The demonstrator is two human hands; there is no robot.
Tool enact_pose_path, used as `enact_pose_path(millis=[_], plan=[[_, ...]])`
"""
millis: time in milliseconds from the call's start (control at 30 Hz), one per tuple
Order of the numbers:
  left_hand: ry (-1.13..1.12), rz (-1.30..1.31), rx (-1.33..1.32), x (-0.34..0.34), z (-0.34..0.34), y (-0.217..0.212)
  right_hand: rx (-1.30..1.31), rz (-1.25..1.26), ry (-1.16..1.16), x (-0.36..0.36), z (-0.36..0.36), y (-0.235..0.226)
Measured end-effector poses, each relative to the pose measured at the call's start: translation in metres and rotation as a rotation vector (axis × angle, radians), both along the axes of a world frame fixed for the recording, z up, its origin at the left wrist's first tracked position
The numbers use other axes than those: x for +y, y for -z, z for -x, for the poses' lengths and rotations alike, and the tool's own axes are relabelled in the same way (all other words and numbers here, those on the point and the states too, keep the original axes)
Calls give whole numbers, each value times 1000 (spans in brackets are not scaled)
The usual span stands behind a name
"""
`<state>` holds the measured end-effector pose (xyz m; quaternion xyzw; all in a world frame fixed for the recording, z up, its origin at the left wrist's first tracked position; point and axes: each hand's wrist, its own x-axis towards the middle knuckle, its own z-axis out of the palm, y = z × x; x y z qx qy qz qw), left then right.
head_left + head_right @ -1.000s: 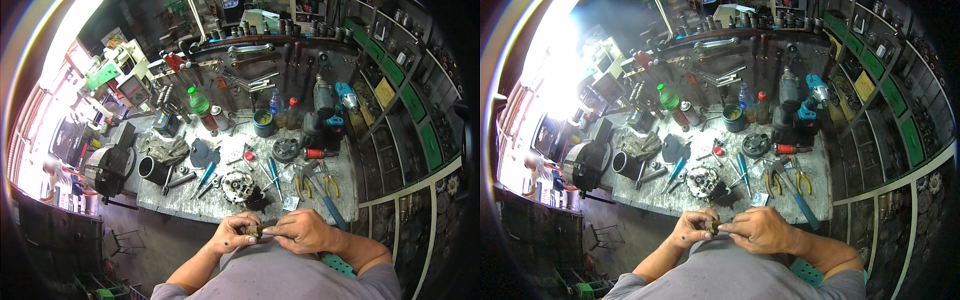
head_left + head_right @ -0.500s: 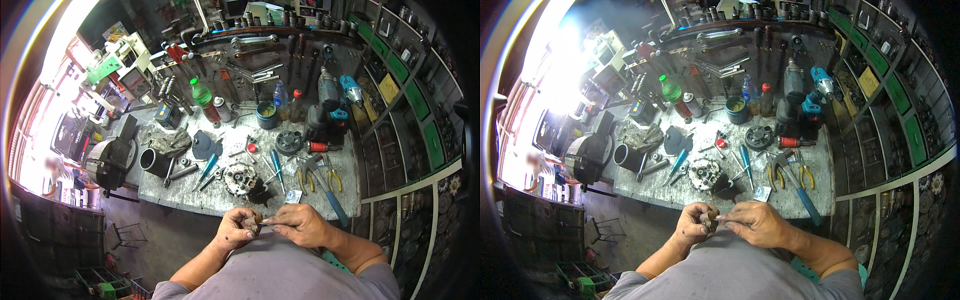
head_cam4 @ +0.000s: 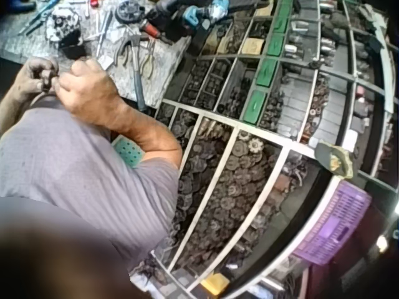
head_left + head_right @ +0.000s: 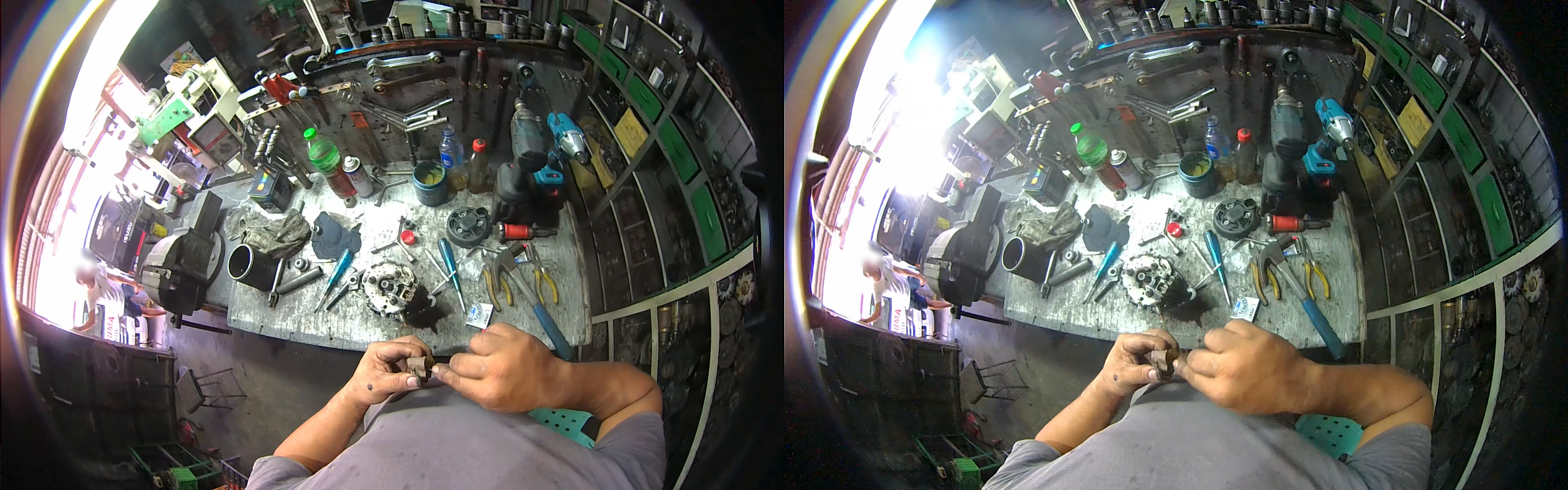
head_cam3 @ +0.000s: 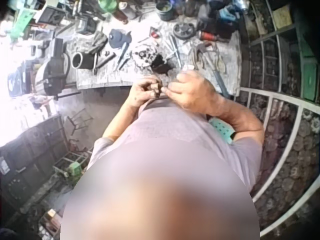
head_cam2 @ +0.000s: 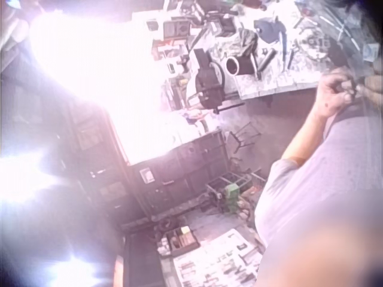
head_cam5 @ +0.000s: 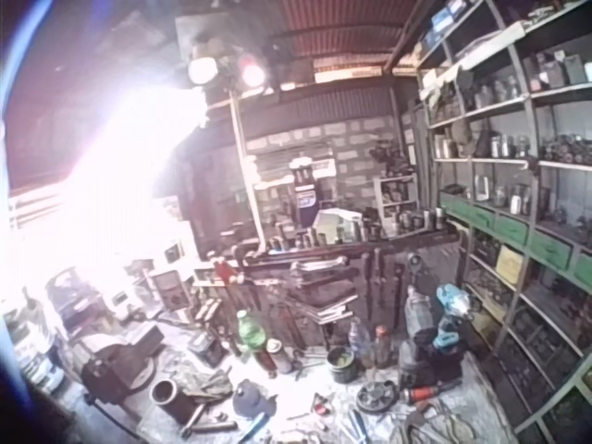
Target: The person assembles small mechanical components on a workbench, using pliers and a screwdriver to fit and tighten parts. They handle a cylindrical housing and several small metal pieces, repeatedly adjusting and securing them together.
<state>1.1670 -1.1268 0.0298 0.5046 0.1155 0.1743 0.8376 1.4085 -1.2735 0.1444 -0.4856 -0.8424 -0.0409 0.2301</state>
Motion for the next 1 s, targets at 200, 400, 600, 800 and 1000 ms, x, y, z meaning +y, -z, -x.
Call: enact_pose_path(millis=[200, 400, 600, 800, 1000], plan=[[-1, -63, -7, 3, 4, 8, 103, 138, 29, 0, 3, -2], [-39, -48, -44, -2, 10, 13, 523, 376, 84, 6, 13, 19], [-114, -309, -46, -1, 7, 2, 650, 446, 120, 6, 11, 28], [-253, -679, -41, 6, -7, -18, 923, 608, 192, 5, 9, 35], [-343, -1091, -20, 8, -9, -44, 1114, 535, 216, 4, 18, 46]])
